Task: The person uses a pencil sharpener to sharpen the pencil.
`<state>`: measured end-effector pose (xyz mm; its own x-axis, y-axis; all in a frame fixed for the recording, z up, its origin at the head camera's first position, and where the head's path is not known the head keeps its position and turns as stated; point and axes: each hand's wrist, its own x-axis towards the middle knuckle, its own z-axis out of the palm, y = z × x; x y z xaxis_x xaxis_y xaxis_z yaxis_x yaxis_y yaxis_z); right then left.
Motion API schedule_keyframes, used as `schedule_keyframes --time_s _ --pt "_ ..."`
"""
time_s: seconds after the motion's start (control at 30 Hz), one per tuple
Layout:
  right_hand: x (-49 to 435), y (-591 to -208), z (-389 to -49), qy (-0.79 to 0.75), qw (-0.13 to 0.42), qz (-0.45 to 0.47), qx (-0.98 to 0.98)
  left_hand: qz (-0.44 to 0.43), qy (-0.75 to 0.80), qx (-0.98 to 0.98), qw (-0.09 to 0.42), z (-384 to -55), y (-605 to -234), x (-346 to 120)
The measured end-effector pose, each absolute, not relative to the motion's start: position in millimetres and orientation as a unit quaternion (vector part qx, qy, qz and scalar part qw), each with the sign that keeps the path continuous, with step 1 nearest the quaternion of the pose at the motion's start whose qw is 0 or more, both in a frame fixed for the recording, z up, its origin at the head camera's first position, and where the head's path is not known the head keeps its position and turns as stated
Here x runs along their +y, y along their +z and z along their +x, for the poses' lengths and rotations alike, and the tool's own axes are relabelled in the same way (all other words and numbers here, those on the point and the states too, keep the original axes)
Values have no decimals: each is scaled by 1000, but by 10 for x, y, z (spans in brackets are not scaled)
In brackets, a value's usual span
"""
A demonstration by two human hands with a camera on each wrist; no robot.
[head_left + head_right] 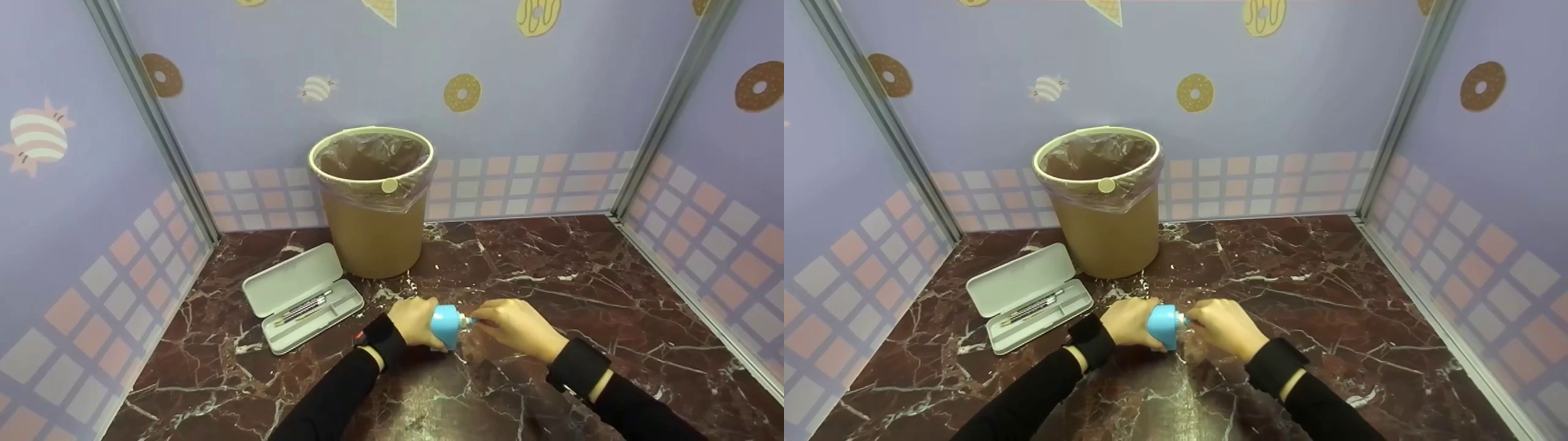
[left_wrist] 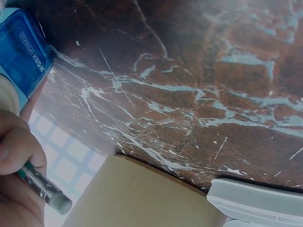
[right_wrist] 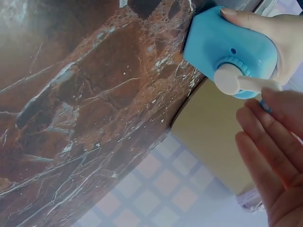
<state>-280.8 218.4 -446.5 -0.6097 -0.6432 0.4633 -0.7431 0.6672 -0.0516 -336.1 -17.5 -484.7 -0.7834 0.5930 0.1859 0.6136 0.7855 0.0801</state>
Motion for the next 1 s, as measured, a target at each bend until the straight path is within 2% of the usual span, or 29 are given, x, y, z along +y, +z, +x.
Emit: schedule_keyframes --time_s 0.27,0.57,1.0 --pt "2160 -4431 -2904 116 231 373 -891 -326 -68 -940 79 -3381 -4840 -183" --pt "2086 -4429 -3042 101 230 348 -903 -326 -69 -940 72 -3394 -4872 -207" --pt "2029 -4648 -3376 92 180 336 -920 -331 -62 -939 74 -3381 -4834 -187"
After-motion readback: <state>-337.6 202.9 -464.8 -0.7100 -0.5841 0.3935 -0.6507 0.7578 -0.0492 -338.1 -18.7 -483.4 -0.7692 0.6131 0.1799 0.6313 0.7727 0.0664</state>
